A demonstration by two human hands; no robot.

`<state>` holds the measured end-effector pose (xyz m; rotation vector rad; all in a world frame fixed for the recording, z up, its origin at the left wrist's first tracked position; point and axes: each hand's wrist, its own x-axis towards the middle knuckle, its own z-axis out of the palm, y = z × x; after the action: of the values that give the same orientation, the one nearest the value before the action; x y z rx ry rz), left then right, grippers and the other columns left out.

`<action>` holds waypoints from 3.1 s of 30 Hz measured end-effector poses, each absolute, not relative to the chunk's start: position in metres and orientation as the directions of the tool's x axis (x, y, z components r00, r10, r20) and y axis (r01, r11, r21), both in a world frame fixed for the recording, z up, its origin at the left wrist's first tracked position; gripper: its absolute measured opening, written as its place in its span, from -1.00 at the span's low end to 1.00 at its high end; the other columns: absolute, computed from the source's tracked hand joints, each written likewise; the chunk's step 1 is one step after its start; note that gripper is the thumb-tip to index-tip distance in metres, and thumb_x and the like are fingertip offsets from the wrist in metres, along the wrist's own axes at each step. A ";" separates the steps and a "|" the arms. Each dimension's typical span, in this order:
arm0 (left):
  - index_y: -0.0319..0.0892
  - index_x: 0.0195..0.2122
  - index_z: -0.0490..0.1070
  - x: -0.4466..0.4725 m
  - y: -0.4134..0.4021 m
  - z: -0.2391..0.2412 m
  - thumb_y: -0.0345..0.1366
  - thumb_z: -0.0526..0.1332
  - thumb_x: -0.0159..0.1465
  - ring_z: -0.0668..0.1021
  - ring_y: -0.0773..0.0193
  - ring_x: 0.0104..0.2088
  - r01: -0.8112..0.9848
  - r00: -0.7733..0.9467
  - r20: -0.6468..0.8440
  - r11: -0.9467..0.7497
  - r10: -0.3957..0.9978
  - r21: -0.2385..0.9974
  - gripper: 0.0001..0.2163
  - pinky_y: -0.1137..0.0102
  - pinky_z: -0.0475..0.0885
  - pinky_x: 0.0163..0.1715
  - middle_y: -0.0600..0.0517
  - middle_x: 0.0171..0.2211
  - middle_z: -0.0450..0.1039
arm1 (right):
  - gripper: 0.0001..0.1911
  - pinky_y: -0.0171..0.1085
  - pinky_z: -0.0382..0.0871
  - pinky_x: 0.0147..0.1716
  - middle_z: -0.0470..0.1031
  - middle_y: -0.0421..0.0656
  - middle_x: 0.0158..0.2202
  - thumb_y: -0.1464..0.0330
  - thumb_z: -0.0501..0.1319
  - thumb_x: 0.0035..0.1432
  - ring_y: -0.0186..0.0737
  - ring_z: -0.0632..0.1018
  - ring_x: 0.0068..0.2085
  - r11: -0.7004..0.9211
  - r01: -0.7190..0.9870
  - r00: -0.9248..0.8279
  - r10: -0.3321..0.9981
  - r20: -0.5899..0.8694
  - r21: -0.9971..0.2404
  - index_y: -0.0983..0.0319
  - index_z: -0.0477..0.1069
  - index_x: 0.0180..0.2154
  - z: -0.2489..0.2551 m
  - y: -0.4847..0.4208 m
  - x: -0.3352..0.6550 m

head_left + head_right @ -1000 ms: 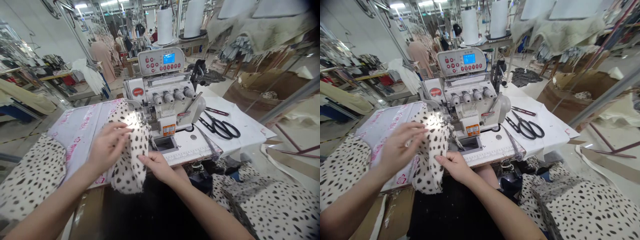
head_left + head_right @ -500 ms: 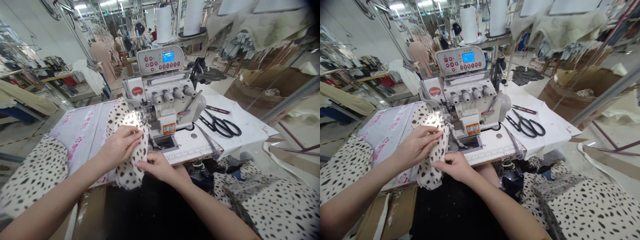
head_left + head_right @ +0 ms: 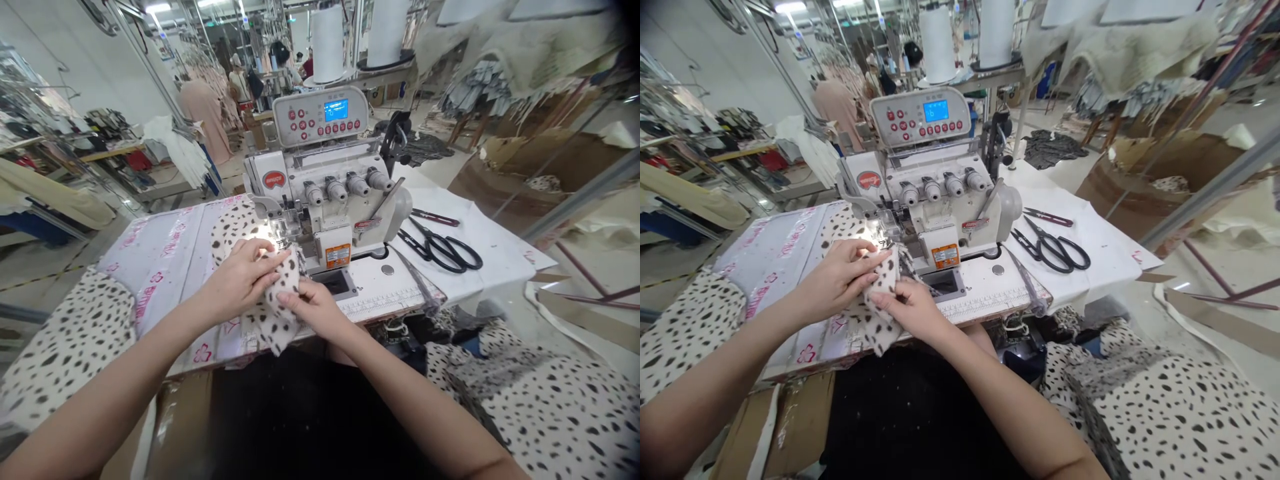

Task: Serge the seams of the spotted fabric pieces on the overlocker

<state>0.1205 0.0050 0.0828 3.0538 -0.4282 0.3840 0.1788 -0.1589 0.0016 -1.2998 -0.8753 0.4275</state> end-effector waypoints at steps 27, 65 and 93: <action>-0.18 0.09 0.27 0.113 -0.004 0.077 -0.34 0.02 0.28 0.33 0.17 -0.13 -0.374 0.872 0.342 -0.927 -0.351 0.003 -0.66 0.21 0.29 -0.12 -0.13 -0.07 0.27 | -0.60 -0.40 0.06 -0.57 0.11 -0.29 -0.62 0.20 0.13 0.12 -0.43 0.17 -0.55 0.228 0.043 0.549 0.808 0.214 -0.973 0.27 0.17 -0.65 0.003 -0.167 0.172; -0.14 -0.02 0.31 0.062 -0.018 0.054 -0.54 0.16 0.11 0.43 0.24 -0.27 -0.532 0.666 0.629 -0.847 -0.401 0.023 -0.61 0.28 0.36 -0.28 -0.04 -0.30 0.39 | -0.82 -0.26 0.39 -0.41 0.39 -0.13 -0.39 0.56 0.12 0.11 -0.26 0.41 -0.36 0.242 0.821 0.417 0.364 0.833 -0.517 0.21 0.40 -0.30 0.008 -0.185 0.140; -0.14 0.07 0.24 0.078 0.005 0.052 -0.57 0.00 0.17 0.40 0.10 0.02 -0.215 0.756 0.564 -0.940 -0.333 -0.266 -0.56 0.23 0.19 -0.16 -0.06 -0.01 0.41 | -0.79 -0.23 0.39 -0.34 0.47 -0.08 -0.34 0.57 0.00 0.12 -0.22 0.45 -0.31 0.213 0.774 0.430 0.513 0.743 -0.596 0.23 0.34 -0.32 0.017 -0.189 0.137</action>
<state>0.0780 0.0052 0.0523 3.1150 -0.4907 1.0600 0.1368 -0.1889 0.0168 -1.4432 -1.2200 -0.2638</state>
